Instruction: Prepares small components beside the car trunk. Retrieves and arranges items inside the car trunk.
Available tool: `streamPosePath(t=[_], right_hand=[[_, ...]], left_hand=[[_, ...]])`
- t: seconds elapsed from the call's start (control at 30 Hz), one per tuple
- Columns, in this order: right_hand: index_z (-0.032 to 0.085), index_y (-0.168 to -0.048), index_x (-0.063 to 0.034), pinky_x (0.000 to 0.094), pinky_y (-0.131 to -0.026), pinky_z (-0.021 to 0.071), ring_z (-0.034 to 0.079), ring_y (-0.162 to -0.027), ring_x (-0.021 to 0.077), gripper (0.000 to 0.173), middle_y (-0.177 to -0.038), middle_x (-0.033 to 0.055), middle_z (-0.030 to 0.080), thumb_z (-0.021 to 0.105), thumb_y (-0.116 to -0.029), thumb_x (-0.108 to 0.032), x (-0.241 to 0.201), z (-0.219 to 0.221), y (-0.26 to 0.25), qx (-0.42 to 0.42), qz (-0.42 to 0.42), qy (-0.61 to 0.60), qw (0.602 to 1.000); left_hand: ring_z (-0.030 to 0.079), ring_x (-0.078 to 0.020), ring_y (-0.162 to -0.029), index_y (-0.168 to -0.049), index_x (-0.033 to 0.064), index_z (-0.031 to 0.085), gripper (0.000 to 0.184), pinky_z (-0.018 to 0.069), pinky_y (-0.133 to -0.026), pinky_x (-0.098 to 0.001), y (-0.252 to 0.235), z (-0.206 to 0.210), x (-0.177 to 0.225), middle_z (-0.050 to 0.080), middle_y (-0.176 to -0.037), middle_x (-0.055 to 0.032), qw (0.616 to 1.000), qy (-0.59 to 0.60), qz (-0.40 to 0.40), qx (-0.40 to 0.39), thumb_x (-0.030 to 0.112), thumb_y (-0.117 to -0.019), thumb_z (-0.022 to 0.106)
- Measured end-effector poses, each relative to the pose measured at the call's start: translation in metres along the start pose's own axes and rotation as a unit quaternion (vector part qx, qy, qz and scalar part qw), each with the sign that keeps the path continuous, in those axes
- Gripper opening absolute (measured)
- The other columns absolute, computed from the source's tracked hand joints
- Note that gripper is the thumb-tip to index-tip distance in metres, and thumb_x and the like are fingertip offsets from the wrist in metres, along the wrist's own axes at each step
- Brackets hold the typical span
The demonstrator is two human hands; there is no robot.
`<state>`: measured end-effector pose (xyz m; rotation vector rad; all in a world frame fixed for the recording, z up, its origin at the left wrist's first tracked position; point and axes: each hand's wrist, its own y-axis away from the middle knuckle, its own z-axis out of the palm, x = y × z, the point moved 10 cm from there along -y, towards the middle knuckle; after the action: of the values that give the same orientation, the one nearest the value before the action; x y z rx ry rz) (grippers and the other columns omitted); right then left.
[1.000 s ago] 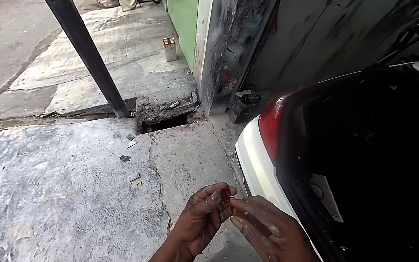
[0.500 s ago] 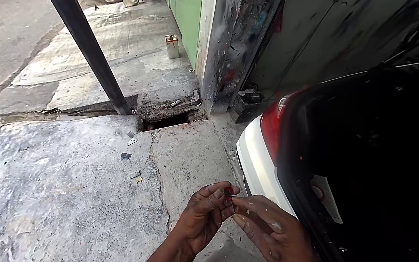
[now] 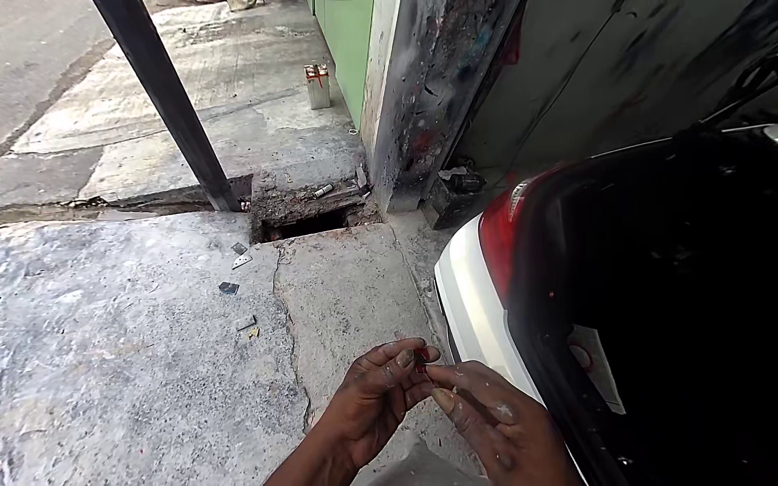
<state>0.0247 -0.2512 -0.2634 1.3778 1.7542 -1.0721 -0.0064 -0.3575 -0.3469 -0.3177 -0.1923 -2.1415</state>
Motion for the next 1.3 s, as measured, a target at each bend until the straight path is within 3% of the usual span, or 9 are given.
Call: streamPosePath(t=[0.13, 0.33, 0.53, 0.77, 1.3], right_hand=[[0.076, -0.114, -0.0066, 0.0161, -0.058, 0.0513, 0.060, -0.071, 0.0024, 0.025, -0.099, 0.0009, 0.068, 0.059, -0.1020, -0.019, 0.005, -0.001, -0.001, -0.006, 0.011, -0.016, 1.000], [0.076, -0.111, -0.0090, 0.0166, -0.055, 0.0495, 0.059, -0.066, 0.0027, 0.024, -0.094, -0.0007, 0.071, 0.057, -0.1024, -0.020, 0.012, -0.002, 0.001, -0.012, 0.045, -0.011, 0.999], [0.075, -0.112, -0.0067, 0.0174, -0.044, 0.0408, 0.051, -0.053, 0.0030, 0.026, -0.087, -0.0011, 0.071, 0.054, -0.1030, -0.018, 0.026, 0.000, 0.005, -0.033, 0.113, -0.079, 0.990], [0.074, -0.113, -0.0057, 0.0173, -0.046, 0.0433, 0.055, -0.057, 0.0044, 0.023, -0.091, 0.0007, 0.073, 0.057, -0.1025, -0.018, 0.022, -0.001, 0.011, -0.021, 0.119, -0.104, 0.987], [0.075, -0.114, -0.0060, 0.0177, -0.046, 0.0418, 0.053, -0.056, 0.0048, 0.026, -0.091, 0.0016, 0.071, 0.055, -0.1034, -0.018, 0.029, -0.003, 0.024, -0.015, 0.132, -0.119, 0.984]], left_hand=[[0.071, -0.0271, -0.106, -0.120, -0.0004, 0.071, 0.023, 0.0554, -0.099, -0.0427, 0.001, -0.001, -0.001, 0.070, -0.120, -0.0201, 1.000, -0.008, -0.004, 0.002, 0.009, -0.0999, 0.064], [0.071, -0.0268, -0.103, -0.119, -0.0012, 0.071, 0.022, 0.0562, -0.098, -0.0427, 0.004, -0.004, -0.006, 0.070, -0.118, -0.0198, 0.999, -0.025, -0.018, 0.031, 0.008, -0.0993, 0.065], [0.071, -0.0260, -0.102, -0.119, -0.0019, 0.069, 0.023, 0.0567, -0.097, -0.0425, 0.007, -0.008, -0.011, 0.070, -0.115, -0.0191, 0.997, -0.053, -0.035, 0.050, 0.010, -0.0998, 0.064], [0.072, -0.0266, -0.102, -0.120, -0.0016, 0.069, 0.024, 0.0566, -0.098, -0.0415, 0.010, -0.007, -0.014, 0.071, -0.115, -0.0200, 0.997, -0.041, -0.040, 0.047, 0.009, -0.0996, 0.065], [0.071, -0.0277, -0.102, -0.119, -0.0010, 0.070, 0.022, 0.0568, -0.097, -0.0424, 0.014, -0.011, -0.023, 0.070, -0.117, -0.0207, 0.996, -0.031, -0.052, 0.058, 0.008, -0.0988, 0.065]])
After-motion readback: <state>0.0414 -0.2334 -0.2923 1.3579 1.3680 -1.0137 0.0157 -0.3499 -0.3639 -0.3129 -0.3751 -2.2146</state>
